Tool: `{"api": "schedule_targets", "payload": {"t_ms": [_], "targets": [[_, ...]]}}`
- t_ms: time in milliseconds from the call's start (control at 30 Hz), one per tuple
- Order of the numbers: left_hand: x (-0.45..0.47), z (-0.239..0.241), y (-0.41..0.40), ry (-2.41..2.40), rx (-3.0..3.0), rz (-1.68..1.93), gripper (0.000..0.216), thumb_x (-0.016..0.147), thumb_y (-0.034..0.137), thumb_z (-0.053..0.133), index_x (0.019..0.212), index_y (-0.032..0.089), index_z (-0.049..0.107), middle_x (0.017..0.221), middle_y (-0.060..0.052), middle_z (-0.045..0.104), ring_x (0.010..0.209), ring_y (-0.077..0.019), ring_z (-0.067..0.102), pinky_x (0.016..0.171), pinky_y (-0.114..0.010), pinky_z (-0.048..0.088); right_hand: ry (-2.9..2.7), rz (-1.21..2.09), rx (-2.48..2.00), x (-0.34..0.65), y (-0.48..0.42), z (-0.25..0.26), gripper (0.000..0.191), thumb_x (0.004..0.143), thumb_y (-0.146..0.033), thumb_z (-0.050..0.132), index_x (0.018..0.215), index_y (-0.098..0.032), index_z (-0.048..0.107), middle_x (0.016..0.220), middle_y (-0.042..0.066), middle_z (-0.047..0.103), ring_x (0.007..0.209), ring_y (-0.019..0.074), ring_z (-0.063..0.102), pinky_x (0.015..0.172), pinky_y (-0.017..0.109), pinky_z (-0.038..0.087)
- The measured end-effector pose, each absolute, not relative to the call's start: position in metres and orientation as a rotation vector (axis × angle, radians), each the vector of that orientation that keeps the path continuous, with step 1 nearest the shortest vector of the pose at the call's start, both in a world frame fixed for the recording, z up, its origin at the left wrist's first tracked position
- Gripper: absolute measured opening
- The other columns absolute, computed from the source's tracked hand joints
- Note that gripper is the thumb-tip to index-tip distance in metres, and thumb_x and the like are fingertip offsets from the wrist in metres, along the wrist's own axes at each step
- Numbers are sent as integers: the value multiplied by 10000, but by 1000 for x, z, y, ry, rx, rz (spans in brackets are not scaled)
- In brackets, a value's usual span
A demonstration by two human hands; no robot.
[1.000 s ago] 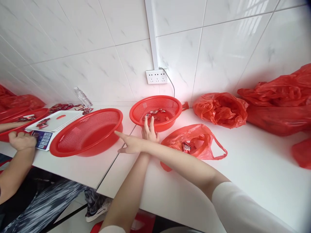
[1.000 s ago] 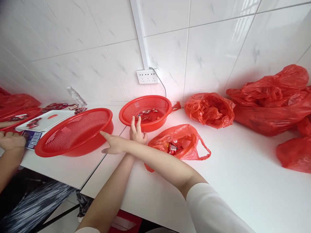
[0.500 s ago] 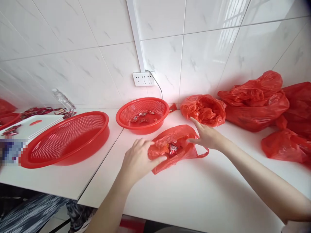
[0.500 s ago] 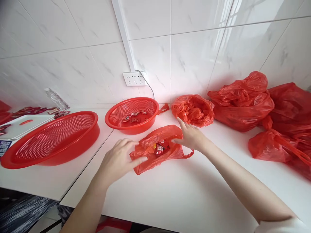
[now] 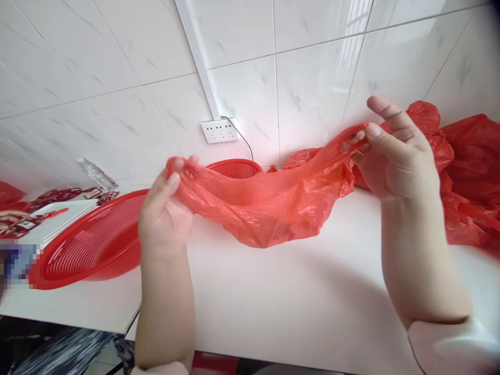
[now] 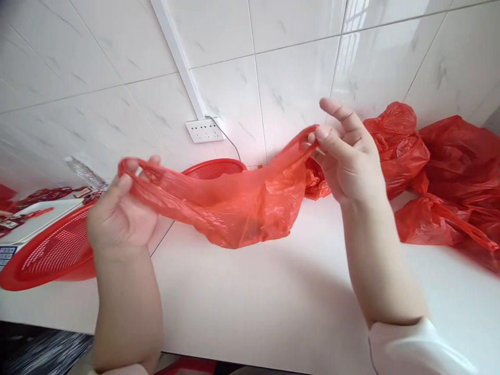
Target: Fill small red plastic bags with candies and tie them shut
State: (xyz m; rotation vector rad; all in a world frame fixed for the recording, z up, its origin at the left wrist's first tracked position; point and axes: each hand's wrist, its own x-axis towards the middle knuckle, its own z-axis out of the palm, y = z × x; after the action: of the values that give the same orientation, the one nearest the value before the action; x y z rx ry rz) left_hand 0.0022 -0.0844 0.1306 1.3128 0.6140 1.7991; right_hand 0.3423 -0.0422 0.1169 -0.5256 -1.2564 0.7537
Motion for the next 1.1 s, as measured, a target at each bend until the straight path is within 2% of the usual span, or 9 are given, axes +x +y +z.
{"api": "schedule_targets", "payload": {"t_ms": [100,200,333,433,533,667,800,967,1100], "targets": [[22,142,-79,462,1461,1749,313,810,285,719,1118,245,677,1168,-15,679,1191,-201,576,1033,-319,436,-1216,597,-406,321,-39,118,427,774,-224,762,1150,-364,616,934,-6,652,944,173,643,891,365,510],[36,138,-77,522,1472,1590,487,776,291,745,1239,340,600,1011,4,691,885,-170,673,884,-346,526,-1180,557,-377,301,-35,110,422,784,-245,748,1160,-353,590,932,-12,646,894,169,655,821,349,548],[54,127,-80,735,1501,1151,552,808,293,724,1325,328,534,754,50,578,440,-40,431,553,-239,495,-1281,628,-408,276,-48,104,221,820,-288,726,1016,-277,624,838,-15,663,736,145,666,709,309,573],[70,121,-82,765,1698,769,443,771,300,765,1190,260,624,885,-5,597,634,-86,538,650,-254,508,-1498,671,-385,258,-73,107,66,878,-254,657,941,-234,659,879,20,706,857,176,696,797,341,580],[79,115,-81,714,1827,718,175,810,304,725,942,212,654,978,-32,583,878,-147,567,764,-272,499,-1757,679,-329,252,-89,112,115,908,-212,601,977,-221,692,984,39,728,1005,205,677,902,379,553],[77,110,-77,747,1617,827,272,897,392,610,735,189,528,646,46,390,510,-55,347,456,-194,309,-1854,794,-380,266,-81,116,202,901,-253,622,1094,-229,678,1120,53,701,1086,218,646,959,394,526],[75,107,-76,830,1407,941,276,903,465,572,811,208,537,560,79,326,406,-39,204,397,-205,166,-1940,886,-509,277,-68,113,300,911,-249,595,1210,-253,626,1233,57,647,1165,220,609,993,399,509],[79,106,-71,879,1302,983,345,911,449,555,694,186,496,428,103,243,350,-30,145,379,-181,172,-1954,810,-687,270,-58,104,277,891,-172,554,1157,-232,603,1019,41,700,947,195,675,819,353,552],[76,106,-60,861,1219,942,296,949,449,480,1030,208,630,371,107,294,312,-48,212,393,-171,248,-1748,724,-765,268,-44,97,270,842,-163,616,1098,-220,551,916,23,695,845,172,668,748,314,527]]}}
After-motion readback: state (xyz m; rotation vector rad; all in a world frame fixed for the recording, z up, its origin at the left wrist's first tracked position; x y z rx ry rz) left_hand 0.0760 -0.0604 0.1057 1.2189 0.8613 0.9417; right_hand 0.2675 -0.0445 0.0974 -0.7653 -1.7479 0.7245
